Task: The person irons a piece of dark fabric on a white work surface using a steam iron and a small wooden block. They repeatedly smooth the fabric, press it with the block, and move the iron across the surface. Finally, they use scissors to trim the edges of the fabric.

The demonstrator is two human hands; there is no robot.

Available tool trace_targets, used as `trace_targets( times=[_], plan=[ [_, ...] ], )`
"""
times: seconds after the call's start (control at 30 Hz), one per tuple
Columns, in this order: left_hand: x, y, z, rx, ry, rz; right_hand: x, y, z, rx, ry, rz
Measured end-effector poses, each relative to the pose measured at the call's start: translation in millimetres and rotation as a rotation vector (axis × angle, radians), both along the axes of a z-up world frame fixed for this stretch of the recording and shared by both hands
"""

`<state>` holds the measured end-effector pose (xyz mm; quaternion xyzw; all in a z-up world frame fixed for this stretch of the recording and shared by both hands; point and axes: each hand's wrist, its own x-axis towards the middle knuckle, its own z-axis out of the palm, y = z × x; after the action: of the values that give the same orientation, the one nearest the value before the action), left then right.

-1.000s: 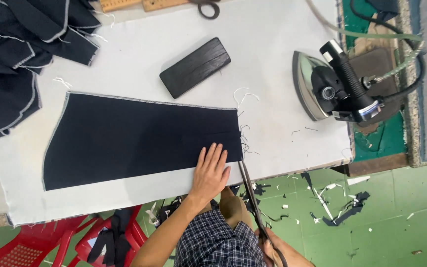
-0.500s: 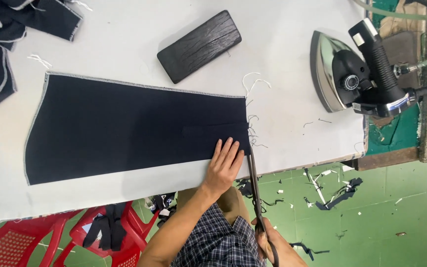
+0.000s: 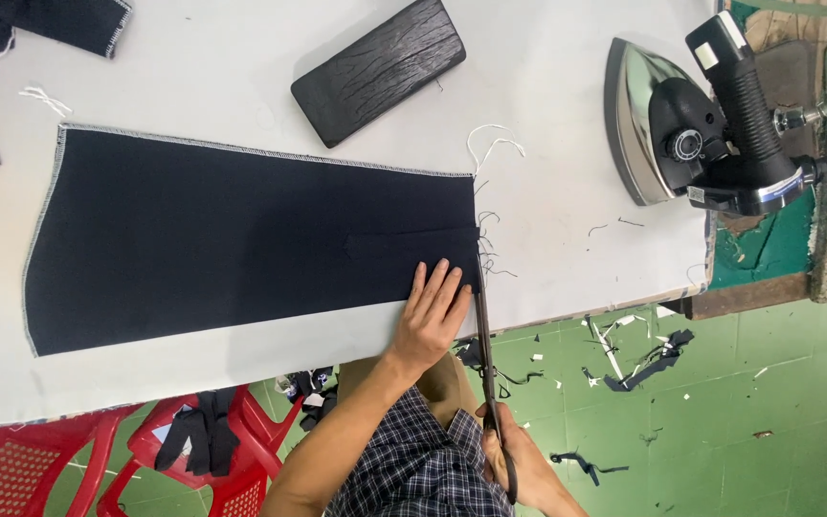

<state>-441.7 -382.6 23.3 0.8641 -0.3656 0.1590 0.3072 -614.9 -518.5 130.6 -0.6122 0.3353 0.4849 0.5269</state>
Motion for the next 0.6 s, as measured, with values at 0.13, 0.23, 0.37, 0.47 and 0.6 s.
trace_targets(
  times=[0.13, 0.23, 0.37, 0.47, 0.6],
  plan=[
    [1, 0, 3, -0.011, -0.006, 0.001, -4, 4, -2, 0.039, 0.021, -0.118],
    [1, 1, 3, -0.001, 0.009, -0.007, 1, 6, 2, -0.007, 0.026, -0.083],
    [1, 1, 3, -0.008, 0.010, -0.015, 1, 6, 2, -0.033, 0.018, -0.064],
    [3, 1, 6, -0.012, 0.016, -0.014, 12, 0, 16, 0.006, 0.095, -0.091],
    [4, 1, 7, -0.039, 0.026, -0.006, 24, -10, 35, 0.179, 0.127, -0.102]
  ],
)
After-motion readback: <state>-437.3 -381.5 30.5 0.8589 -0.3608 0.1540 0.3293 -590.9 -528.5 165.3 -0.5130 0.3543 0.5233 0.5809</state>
